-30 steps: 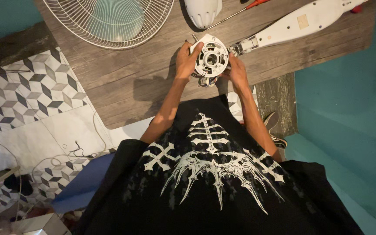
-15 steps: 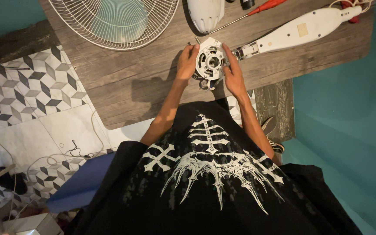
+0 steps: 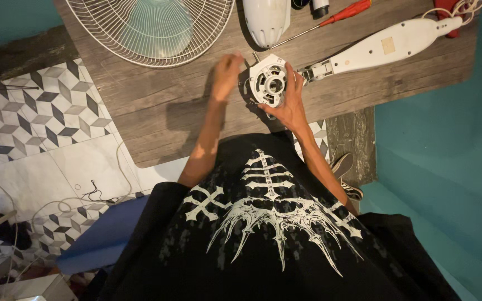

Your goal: The person reassembles an electric fan by hand. They attach the fan motor housing to the stand, mount the front grille, install the fan blades, and secure the central cap.

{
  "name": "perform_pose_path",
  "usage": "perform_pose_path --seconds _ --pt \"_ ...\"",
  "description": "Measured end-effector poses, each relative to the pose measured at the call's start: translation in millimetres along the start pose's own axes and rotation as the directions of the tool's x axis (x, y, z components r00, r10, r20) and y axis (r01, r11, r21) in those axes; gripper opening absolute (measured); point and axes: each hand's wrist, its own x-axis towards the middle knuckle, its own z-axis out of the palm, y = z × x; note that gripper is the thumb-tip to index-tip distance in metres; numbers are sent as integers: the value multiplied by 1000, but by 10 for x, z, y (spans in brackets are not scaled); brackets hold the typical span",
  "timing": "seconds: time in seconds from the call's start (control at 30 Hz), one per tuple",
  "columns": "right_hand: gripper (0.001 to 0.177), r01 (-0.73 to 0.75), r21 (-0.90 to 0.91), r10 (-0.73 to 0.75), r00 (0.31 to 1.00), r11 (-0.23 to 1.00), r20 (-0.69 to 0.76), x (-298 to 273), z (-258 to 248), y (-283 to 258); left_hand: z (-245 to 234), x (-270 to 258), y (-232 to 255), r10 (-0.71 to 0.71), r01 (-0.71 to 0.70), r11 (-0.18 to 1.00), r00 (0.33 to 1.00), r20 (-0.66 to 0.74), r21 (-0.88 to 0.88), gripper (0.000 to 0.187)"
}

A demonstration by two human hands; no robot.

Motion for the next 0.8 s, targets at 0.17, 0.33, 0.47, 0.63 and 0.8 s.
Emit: perform_pose_path --seconds 0.17,0.33,0.47,0.63,0.8 --pt "129 4 -41 -4 1000 999 -17 8 -13 66 -405 663 -283 2 -52 621 998 -66 -782 64" --pt "128 -28 -35 28 1000 999 -2 31 -40 97 -516 1194 -737 18 -41 102 999 -39 -994 70" --pt "129 -10 -21 10 1000 1000 -3 40 -39 106 -523 1326 -901 19 -76 5 997 -76 -997 74" --pt "130 0 -25 0 1000 1000 4 46 -43 123 -514 1315 -898 81 -150 -79 984 -156 -985 69" --pt "130 -12 -29 12 1000 1000 8 50 -57 118 -555 1192 -743 205 -194 -84 957 -208 -977 59"
